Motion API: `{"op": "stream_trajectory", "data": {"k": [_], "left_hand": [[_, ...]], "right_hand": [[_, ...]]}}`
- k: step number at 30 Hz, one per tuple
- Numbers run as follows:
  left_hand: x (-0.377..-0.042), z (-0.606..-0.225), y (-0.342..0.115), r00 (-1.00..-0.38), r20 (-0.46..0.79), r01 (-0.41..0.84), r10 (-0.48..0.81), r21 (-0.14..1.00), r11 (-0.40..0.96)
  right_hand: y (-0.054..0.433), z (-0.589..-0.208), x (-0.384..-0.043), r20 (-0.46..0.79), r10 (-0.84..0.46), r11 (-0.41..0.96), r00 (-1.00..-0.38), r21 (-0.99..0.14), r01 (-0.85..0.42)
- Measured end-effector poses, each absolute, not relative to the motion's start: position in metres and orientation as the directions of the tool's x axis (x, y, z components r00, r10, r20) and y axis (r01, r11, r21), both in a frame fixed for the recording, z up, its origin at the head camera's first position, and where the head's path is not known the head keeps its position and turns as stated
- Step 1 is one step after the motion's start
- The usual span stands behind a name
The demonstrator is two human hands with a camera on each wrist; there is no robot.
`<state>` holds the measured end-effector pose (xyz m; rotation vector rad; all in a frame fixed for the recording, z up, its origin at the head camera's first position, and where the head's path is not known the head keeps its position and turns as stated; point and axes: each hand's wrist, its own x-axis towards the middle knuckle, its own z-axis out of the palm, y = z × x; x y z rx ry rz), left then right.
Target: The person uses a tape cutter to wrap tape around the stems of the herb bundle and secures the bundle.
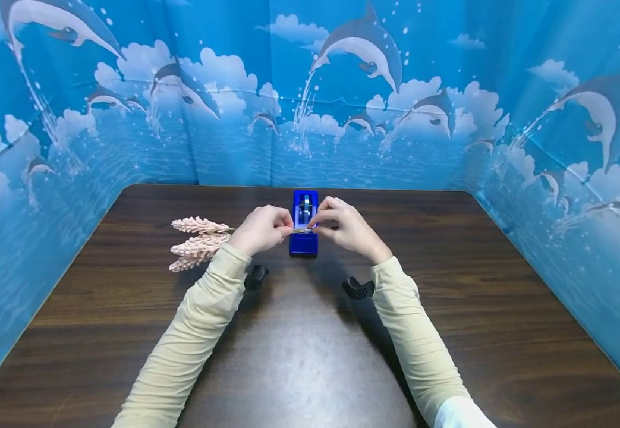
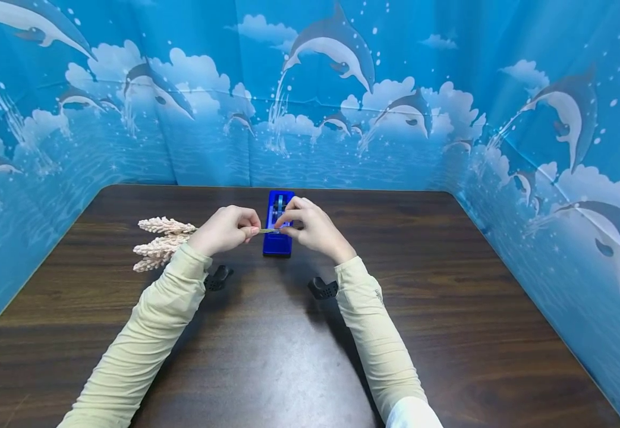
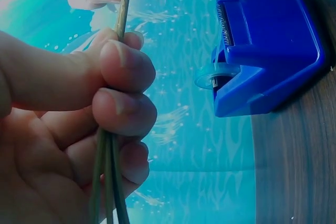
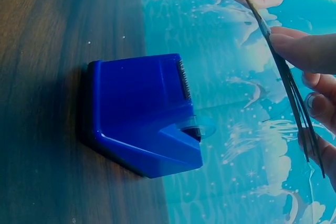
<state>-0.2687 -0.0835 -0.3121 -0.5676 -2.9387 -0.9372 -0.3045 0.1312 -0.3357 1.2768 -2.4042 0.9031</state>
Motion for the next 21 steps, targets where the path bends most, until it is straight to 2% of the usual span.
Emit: {"op": "stream_trajectory", "data": {"k": [9,12,17,21], "left_hand": [[-0.269,-0.311,-0.083,-0.937,0.107,0.334,0.333,0.558,0.759],[-0.269,-0.311,-0.083,-0.936,0.11,0.337,0.335,0.558,0.758],[-0.268,-0.309,-0.083,-0.934,0.12,0.344,0.336,0.555,0.757],[-0.268,-0.308,-0.084,-0.935,0.123,0.344,0.333,0.553,0.759]], "right_hand": [[0.128,-0.338,-0.304,0.412,-0.666,0.459,-0.622,-0.43,-0.777],[0.125,-0.341,-0.305,0.407,-0.677,0.484,-0.614,-0.382,-0.787],[0.116,-0.345,-0.304,0.476,-0.665,0.518,-0.576,-0.261,-0.814],[0.115,-0.346,-0.304,0.485,-0.658,0.526,-0.576,-0.253,-0.812]]}}
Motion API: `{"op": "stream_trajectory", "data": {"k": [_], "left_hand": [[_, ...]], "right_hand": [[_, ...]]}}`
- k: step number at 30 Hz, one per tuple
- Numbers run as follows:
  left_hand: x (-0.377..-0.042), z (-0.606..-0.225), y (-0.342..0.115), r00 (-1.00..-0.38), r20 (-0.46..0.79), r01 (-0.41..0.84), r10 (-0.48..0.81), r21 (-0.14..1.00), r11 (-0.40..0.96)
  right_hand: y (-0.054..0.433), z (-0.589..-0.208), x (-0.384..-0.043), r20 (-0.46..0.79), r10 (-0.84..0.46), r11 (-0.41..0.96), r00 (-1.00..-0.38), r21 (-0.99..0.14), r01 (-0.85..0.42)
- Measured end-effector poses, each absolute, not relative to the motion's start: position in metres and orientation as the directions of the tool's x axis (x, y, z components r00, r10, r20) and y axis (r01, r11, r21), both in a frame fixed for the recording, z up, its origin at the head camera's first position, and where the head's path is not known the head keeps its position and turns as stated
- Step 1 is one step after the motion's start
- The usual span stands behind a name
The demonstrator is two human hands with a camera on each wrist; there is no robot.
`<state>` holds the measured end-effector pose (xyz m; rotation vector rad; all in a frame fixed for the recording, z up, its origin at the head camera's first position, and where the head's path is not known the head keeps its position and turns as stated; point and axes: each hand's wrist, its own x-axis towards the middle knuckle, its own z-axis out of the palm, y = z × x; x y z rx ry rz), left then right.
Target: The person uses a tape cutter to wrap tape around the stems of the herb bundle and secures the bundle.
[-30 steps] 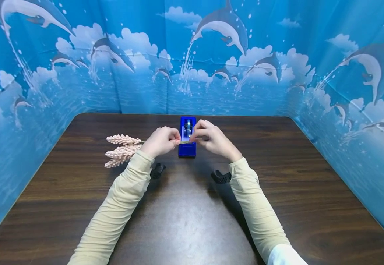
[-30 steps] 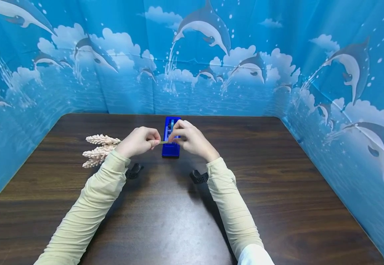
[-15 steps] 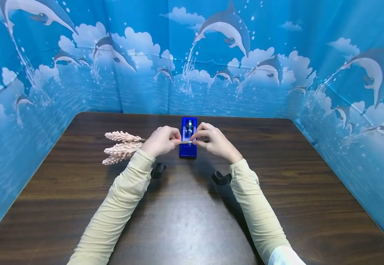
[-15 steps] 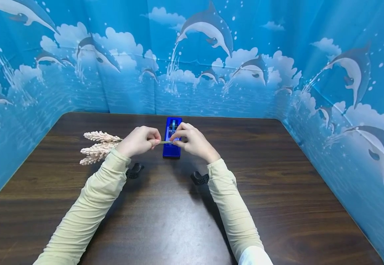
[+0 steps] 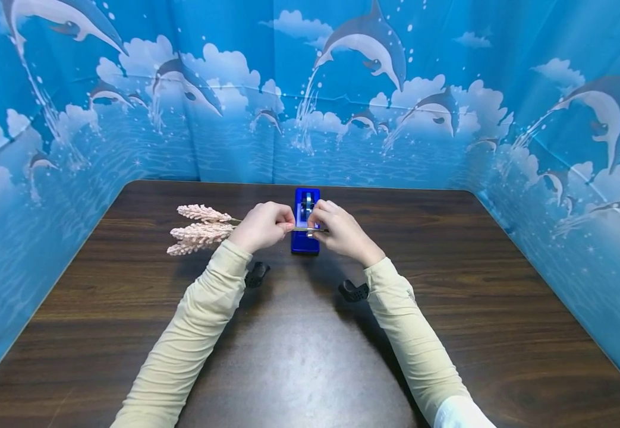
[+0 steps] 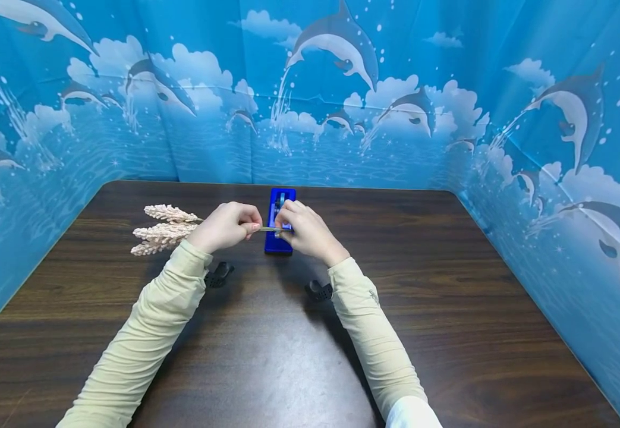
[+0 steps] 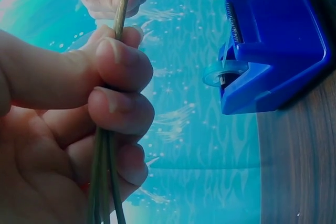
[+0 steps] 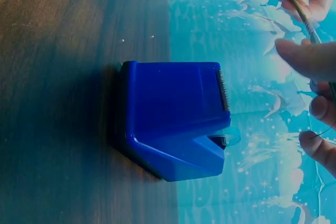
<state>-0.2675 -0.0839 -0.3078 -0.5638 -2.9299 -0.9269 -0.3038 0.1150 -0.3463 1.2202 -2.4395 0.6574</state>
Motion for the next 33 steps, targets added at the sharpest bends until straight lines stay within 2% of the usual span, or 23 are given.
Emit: {"op": "stream_trajectory", "data": {"k": [10,18,21,24,30,33], "left_hand": [[-0.2665,-0.3073,-0.082,-0.938,0.117,0.335,0.325,0.54,0.772],[-0.2689,-0.3098,-0.0814,-0.926,0.128,0.368,0.355,0.509,0.778],[-0.27,-0.3118,-0.0818,-0.918,0.134,0.388,0.374,0.502,0.773],[-0.2707,-0.3131,-0.0825,-0.911,0.129,0.4,0.391,0.504,0.765],[-0.2706,-0.3121,-0.0837,-0.908,0.117,0.4,0.403,0.531,0.747],[-0.2703,-0.311,-0.0845,-0.907,0.116,0.399,0.404,0.54,0.741]], "right_hand": [[0.1199,-0.3454,-0.3045,0.438,-0.671,0.476,-0.598,-0.364,-0.801],[0.1221,-0.3445,-0.306,0.362,-0.672,0.482,-0.646,-0.449,-0.753],[0.1219,-0.344,-0.3057,0.384,-0.659,0.476,-0.647,-0.452,-0.754],[0.1206,-0.3436,-0.3053,0.462,-0.641,0.446,-0.613,-0.426,-0.787],[0.1184,-0.3448,-0.3067,0.631,-0.624,0.357,-0.461,-0.295,-0.887],[0.1183,-0.3464,-0.3075,0.676,-0.601,0.338,-0.427,-0.27,-0.902]]}}
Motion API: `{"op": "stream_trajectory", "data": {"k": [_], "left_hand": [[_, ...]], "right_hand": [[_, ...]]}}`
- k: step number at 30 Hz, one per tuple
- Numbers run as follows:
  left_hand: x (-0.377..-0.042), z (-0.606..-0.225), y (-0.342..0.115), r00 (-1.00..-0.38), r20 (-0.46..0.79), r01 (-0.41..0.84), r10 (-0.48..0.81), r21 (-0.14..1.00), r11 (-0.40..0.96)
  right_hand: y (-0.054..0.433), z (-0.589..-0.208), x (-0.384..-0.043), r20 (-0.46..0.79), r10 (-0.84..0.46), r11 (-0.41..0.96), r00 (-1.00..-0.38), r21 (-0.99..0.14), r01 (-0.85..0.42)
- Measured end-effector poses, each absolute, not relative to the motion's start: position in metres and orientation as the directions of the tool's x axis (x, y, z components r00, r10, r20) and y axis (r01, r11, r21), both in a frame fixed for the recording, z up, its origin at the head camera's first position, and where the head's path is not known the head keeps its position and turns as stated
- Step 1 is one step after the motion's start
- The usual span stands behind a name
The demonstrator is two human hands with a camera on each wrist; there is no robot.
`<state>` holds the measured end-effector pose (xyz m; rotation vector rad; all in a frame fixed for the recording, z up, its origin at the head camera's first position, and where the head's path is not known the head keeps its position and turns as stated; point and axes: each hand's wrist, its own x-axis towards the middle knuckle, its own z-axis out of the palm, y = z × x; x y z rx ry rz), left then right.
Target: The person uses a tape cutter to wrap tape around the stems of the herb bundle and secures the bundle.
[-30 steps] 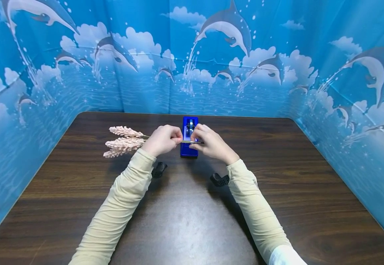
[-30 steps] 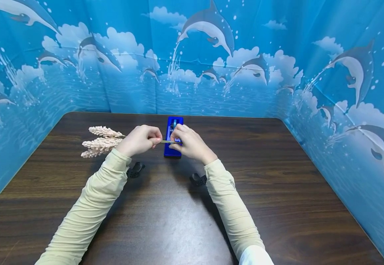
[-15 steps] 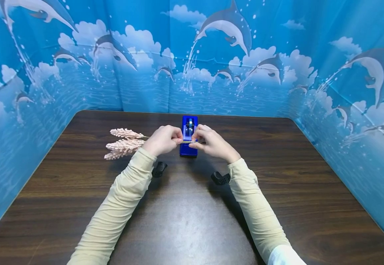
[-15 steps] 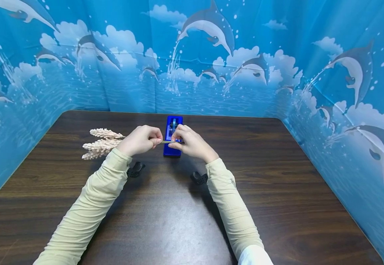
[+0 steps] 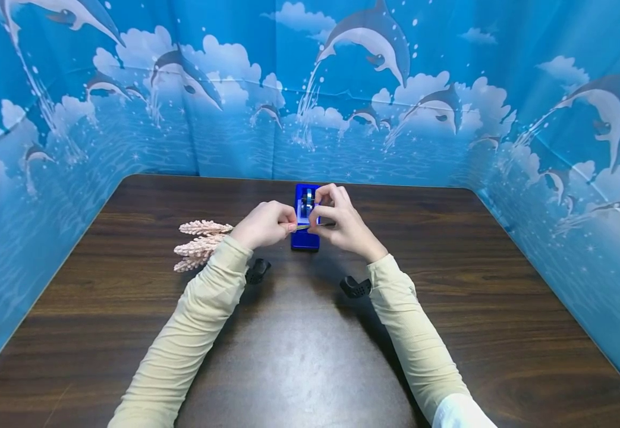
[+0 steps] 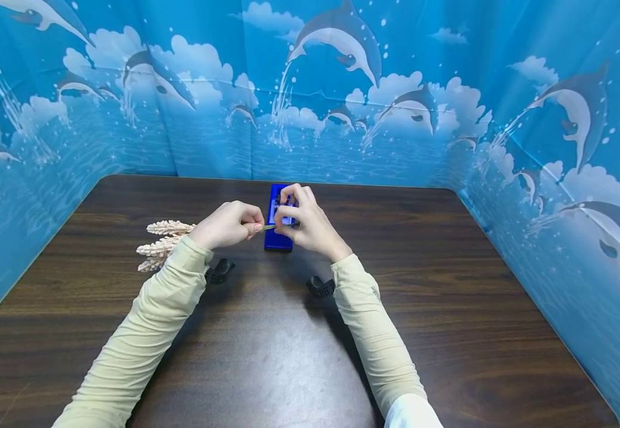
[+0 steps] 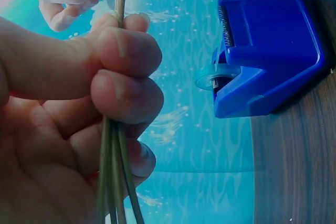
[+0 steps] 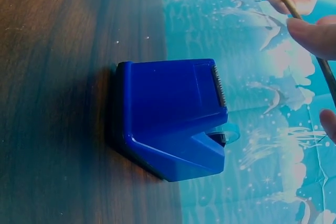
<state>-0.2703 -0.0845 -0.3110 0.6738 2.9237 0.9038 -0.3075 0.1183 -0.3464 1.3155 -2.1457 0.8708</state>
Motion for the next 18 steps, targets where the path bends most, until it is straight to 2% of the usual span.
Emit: {"op": "stream_trajectory", "data": {"k": [7,11,14,18], "left_hand": [[-0.2704,-0.3082,-0.0856,-0.909,0.113,0.395,0.401,0.539,0.744],[-0.2702,-0.3072,-0.0859,-0.91,0.108,0.393,0.4,0.531,0.751],[-0.2712,-0.3089,-0.0869,-0.91,0.111,0.396,0.399,0.516,0.759],[-0.2724,-0.3112,-0.0896,-0.909,0.132,0.408,0.396,0.485,0.774]], "right_hand": [[0.1185,-0.3473,-0.3096,0.718,-0.559,0.328,-0.415,-0.268,-0.906],[0.1185,-0.3475,-0.3089,0.709,-0.56,0.335,-0.429,-0.28,-0.9],[0.1178,-0.3487,-0.3078,0.683,-0.571,0.363,-0.456,-0.288,-0.886],[0.1154,-0.3513,-0.3069,0.596,-0.61,0.426,-0.522,-0.309,-0.85]]}}
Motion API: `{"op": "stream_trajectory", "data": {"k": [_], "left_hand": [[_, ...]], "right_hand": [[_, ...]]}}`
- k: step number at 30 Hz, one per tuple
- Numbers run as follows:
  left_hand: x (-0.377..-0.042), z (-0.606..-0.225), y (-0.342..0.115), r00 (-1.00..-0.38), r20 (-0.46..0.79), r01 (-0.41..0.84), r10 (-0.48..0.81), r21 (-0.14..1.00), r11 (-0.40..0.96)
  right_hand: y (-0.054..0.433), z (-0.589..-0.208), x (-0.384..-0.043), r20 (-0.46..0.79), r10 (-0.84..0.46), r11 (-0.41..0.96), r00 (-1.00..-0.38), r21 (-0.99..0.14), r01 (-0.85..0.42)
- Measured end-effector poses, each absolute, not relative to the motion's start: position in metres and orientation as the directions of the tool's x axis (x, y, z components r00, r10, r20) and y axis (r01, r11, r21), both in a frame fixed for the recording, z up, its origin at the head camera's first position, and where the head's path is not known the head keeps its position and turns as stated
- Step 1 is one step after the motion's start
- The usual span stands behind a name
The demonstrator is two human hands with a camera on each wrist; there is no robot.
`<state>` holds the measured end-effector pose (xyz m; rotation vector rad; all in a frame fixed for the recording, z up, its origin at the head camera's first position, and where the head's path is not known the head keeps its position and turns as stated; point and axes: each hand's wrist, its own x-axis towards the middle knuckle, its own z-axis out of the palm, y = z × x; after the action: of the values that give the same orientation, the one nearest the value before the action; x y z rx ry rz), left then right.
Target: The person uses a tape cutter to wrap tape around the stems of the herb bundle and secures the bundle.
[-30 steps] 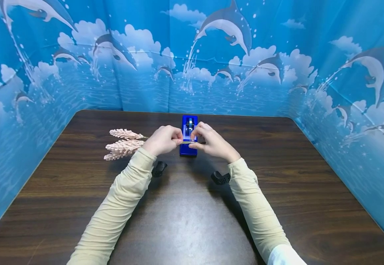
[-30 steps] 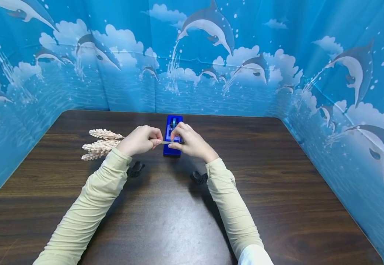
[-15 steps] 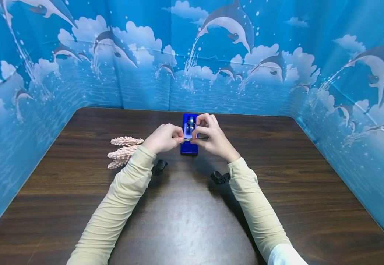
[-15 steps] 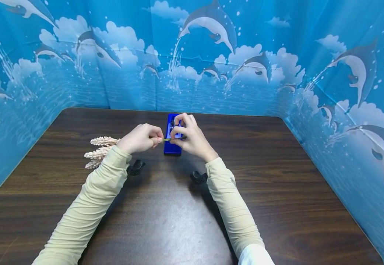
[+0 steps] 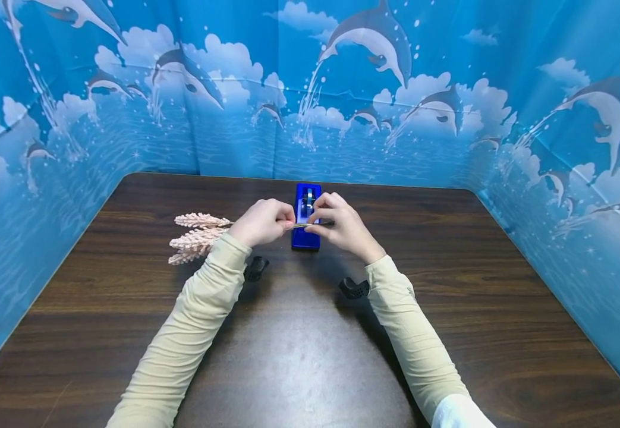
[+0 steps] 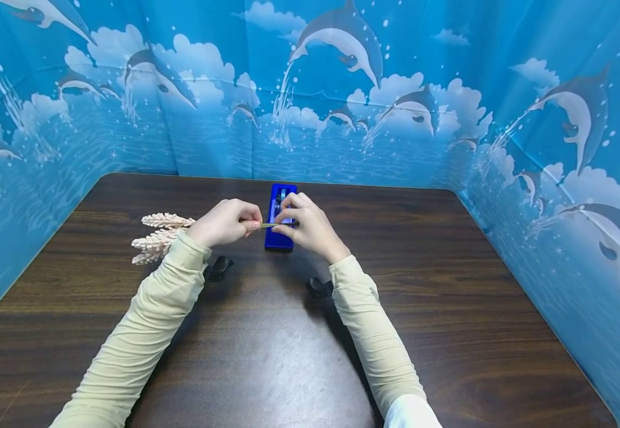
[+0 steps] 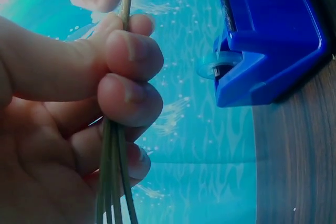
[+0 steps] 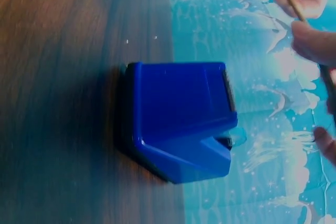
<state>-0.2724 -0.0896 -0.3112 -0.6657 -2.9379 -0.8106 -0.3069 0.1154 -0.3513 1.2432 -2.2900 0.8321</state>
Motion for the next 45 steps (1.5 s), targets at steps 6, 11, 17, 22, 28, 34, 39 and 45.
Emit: {"op": "stream_trajectory", "data": {"k": [6,11,17,22,28,34,39,45], "left_hand": [[-0.274,-0.318,-0.088,-0.917,0.172,0.398,0.359,0.41,0.821],[-0.278,-0.324,-0.089,-0.911,0.233,0.41,0.341,0.423,0.808],[-0.28,-0.321,-0.092,-0.922,0.332,0.358,0.199,0.542,0.76],[-0.281,-0.32,-0.1,-0.986,0.145,0.151,0.079,0.596,0.789],[-0.297,-0.335,-0.107,-0.987,-0.066,0.035,0.15,0.808,0.589],[-0.304,-0.341,-0.111,-0.977,-0.155,-0.068,0.145,0.876,0.478],[-0.308,-0.345,-0.112,-0.97,-0.178,-0.059,0.168,0.836,0.546],[-0.311,-0.353,-0.117,-0.965,-0.207,-0.085,0.16,0.825,0.558]], "right_hand": [[0.106,-0.353,-0.302,0.214,-0.663,0.512,-0.718,-0.571,-0.642],[0.097,-0.355,-0.298,0.017,-0.565,0.552,-0.825,-0.735,-0.394],[0.089,-0.357,-0.295,0.035,-0.438,0.517,-0.898,-0.808,-0.284],[0.083,-0.357,-0.293,0.043,-0.358,0.397,-0.933,-0.897,-0.194],[0.07,-0.365,-0.285,0.046,-0.388,0.352,-0.921,-0.916,-0.194],[0.057,-0.375,-0.277,0.056,-0.482,0.472,-0.874,-0.824,-0.313],[0.052,-0.374,-0.272,0.038,-0.54,0.571,-0.841,-0.718,-0.399],[0.048,-0.375,-0.267,-0.012,-0.573,0.638,-0.819,-0.634,-0.437]]}}
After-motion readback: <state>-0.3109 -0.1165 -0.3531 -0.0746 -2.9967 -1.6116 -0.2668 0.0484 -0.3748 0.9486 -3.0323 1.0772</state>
